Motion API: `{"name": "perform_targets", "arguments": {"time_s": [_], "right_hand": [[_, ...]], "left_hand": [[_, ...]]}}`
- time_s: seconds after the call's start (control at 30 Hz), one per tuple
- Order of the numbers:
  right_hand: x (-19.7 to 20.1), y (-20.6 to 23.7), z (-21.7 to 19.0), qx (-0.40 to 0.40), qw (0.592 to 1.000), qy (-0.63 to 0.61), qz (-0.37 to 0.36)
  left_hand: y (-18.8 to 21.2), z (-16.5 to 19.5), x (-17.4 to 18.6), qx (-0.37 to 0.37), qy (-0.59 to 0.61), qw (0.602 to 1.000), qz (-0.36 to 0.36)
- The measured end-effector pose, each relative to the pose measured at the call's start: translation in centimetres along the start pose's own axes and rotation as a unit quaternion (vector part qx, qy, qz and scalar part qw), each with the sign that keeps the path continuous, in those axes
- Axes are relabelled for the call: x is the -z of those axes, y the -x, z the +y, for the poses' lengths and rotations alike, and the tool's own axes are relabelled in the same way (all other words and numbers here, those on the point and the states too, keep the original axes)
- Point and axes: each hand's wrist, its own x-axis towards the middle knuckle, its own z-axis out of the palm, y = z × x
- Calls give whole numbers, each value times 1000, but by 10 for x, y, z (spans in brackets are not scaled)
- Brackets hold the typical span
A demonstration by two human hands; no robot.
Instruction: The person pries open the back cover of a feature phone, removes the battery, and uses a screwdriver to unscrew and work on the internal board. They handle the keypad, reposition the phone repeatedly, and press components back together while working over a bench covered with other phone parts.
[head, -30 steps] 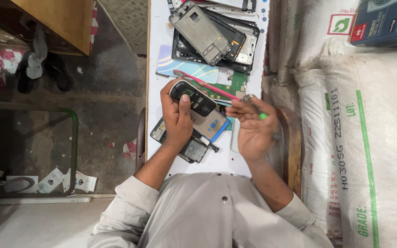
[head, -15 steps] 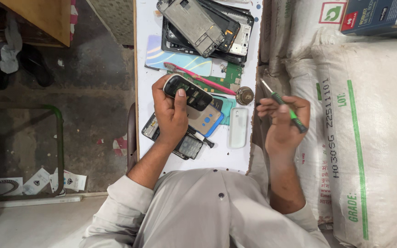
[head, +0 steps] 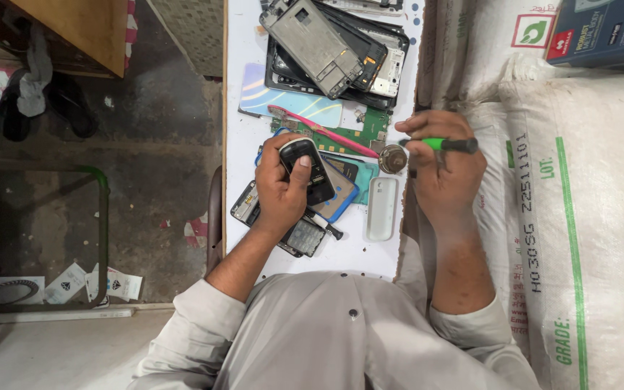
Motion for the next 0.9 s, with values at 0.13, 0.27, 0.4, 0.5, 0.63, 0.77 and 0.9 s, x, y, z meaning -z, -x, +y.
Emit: {"name": "perform_targets", "arguments": {"time_s": [0.13,0.27,0.4,0.5,0.63,0.77,0.9], "right_hand": [[-6,-11,-9,-36,998,36,-23],[-13,-19,-10,-11,992,112,-54],[-25,-29,-3,28,976,162,-143],[-35,-32,4,38,973,153,-166],[-43,-27,9,-11,986,102,-129],[-49,-25,14,24,982,144,-117],[-59,-30,17,66,976,169,-117]], "left_hand": [[0,4,0,6,-1,1000,-17],[1,6,1,-24,-28,998,-47],[-1,5,0,-28,-24,999,-35],[-1,5,0,-16,-6,1000,-20],[0,5,0,-13,-6,1000,-19],[-1,6,0,-1,-2,1000,-21],[-2,7,0,-14,-21,1000,-17]]}}
